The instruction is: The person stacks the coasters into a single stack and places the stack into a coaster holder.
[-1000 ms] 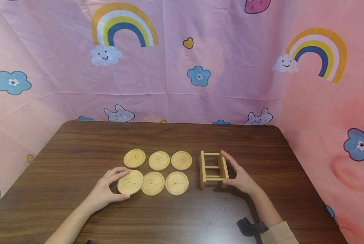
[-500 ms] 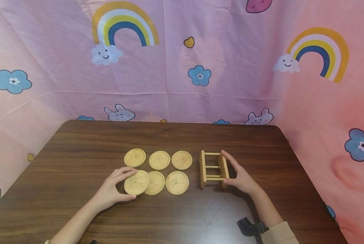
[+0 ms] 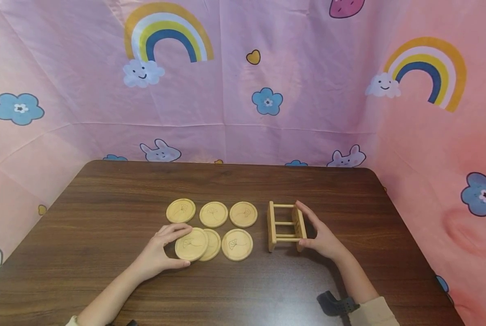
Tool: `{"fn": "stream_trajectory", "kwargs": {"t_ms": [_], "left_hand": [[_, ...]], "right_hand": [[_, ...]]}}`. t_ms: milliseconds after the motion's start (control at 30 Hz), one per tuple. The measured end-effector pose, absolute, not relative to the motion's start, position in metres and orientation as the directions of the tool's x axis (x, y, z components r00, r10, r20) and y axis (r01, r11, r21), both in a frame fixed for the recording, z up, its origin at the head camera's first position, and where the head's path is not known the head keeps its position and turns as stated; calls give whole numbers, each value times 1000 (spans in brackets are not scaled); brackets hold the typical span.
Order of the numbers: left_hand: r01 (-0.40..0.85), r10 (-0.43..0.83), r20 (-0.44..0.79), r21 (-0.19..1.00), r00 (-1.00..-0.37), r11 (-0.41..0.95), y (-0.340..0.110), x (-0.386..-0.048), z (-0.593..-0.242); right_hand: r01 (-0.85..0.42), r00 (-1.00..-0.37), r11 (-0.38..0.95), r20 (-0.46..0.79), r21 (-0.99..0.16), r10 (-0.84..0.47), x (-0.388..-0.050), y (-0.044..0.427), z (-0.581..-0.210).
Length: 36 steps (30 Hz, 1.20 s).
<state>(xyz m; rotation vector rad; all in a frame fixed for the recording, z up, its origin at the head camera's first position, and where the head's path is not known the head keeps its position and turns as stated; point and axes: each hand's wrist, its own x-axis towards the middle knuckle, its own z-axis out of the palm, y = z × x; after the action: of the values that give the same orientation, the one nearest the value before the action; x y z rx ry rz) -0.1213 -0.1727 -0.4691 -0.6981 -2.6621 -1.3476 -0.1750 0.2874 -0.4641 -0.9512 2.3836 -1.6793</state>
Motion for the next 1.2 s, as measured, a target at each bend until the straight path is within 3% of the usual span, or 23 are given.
{"fn": "stream_trajectory", "kwargs": {"t_ms": [1200], "left_hand": [[417,379,235,743,-895,523,-154,-127,-473]], "right_hand": [[-445,-795,186,292,-876,-531,-177,289,-468]]}}
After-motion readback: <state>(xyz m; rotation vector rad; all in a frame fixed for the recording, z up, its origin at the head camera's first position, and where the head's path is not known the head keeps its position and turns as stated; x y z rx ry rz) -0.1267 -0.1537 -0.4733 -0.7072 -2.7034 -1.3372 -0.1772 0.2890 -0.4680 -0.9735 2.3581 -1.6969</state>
